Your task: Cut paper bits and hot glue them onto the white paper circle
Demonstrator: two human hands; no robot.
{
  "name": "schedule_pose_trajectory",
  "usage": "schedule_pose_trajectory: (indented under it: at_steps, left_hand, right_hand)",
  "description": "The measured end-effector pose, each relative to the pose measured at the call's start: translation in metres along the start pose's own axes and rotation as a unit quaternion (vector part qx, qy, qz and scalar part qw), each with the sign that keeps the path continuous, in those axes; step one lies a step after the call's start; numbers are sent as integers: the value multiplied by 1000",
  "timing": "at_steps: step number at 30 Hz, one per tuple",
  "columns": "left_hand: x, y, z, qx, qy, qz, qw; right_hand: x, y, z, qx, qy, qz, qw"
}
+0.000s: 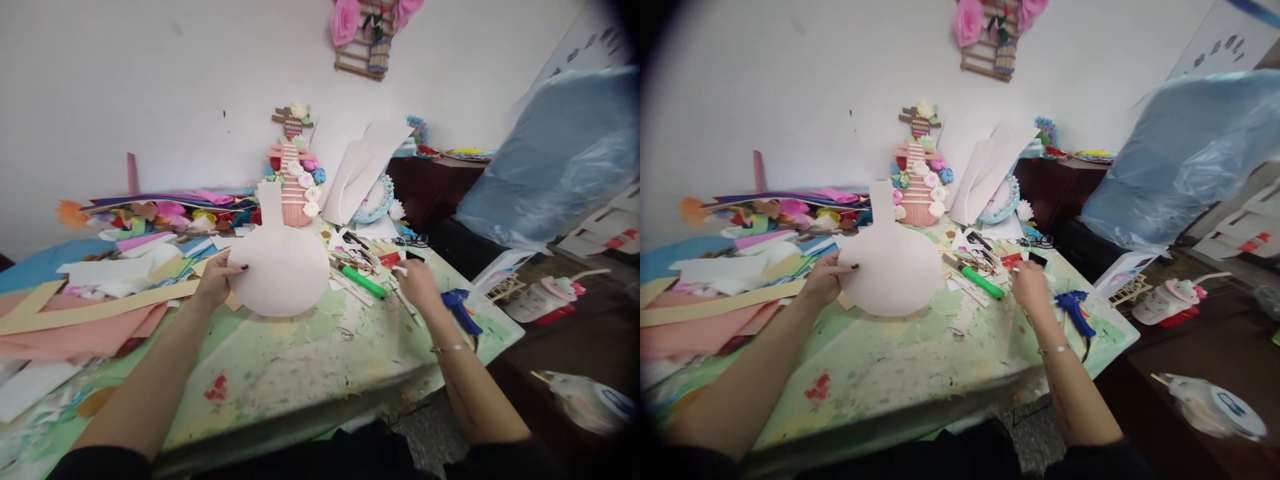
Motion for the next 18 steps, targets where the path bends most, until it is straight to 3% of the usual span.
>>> schedule_pose_trajectory:
  at_steps: [3,5,12,18]
  left_hand:
    - [-3,-2,-2,-4,11,8,1000]
    - [-5,-3,-2,-1,18,14,1000]
    - [-5,-4,-1,-2,32,21,999]
    - [0,-1,0,-9,44,27,999]
  right_hand:
    - [-26,26,53,64,34,33,997]
    - [-41,39,70,79,51,53,994]
    - [-56,46,74,118,135,79,981]
    - [-55,37,81,63,227,26,972]
Point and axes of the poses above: each hand's wrist, its own y-axis towards the middle knuckle, its own x-axis out of the back of the hand, z = x × y, the point moved 3 cm from there along y, towards the middle knuckle, and after that the axes turned 6 degrees about -y, right-handed, at the moved point
